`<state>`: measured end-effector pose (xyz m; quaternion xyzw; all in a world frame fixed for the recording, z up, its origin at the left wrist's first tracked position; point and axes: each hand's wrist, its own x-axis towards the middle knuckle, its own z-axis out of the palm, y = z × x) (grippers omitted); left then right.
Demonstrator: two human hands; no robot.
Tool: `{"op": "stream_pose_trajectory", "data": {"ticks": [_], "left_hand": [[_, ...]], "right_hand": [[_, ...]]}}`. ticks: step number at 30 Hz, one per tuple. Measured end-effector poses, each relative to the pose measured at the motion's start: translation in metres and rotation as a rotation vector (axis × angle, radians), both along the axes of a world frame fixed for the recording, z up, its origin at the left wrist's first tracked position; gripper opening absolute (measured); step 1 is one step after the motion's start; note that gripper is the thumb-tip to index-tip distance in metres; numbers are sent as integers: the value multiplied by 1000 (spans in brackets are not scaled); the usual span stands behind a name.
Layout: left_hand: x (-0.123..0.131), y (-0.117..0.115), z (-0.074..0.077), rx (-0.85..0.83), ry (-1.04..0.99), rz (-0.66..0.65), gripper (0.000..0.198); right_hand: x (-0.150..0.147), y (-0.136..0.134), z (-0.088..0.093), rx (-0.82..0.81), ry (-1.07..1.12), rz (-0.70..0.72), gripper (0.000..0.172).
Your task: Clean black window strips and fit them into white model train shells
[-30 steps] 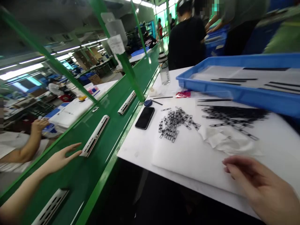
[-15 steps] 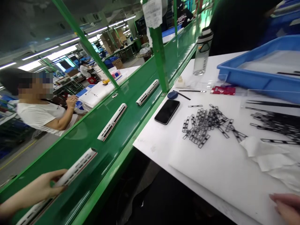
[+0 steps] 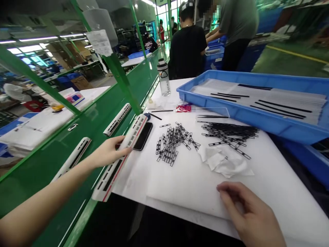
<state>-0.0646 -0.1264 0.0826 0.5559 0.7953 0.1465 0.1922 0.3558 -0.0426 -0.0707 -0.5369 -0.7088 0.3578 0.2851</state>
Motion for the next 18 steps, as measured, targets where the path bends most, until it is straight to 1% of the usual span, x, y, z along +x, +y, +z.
{"op": "stream_pose_trajectory", "data": {"ticks": [2,5,7,9,11,14,16,18], "left_hand": [[17,22,-16,33,-17,-45,35],[36,50,-33,81,-48,-89,41],[42,62,-39,99,-89,-96,50],[42,68,-41,88,-158,-95,60],[36,69,-41,54,-227,-88,64],[19,63,-35,31,-243,-52,60],[0,57,-28,68,-164,18,53],[-26,52,-20,145,-20,138,50]], "right_hand": [[1,0,2,-51,-15,28,36],[-4,-6,12,-65,5,-11,34],[-12,-14,20,-70,26,-51,32],[-19,-20,28,-76,43,-86,31],[-23,-22,31,-77,48,-103,30],[-17,-17,28,-71,27,-85,29],[-10,-11,23,-65,0,-40,30],[-5,-7,19,-55,-29,1,31]]}}
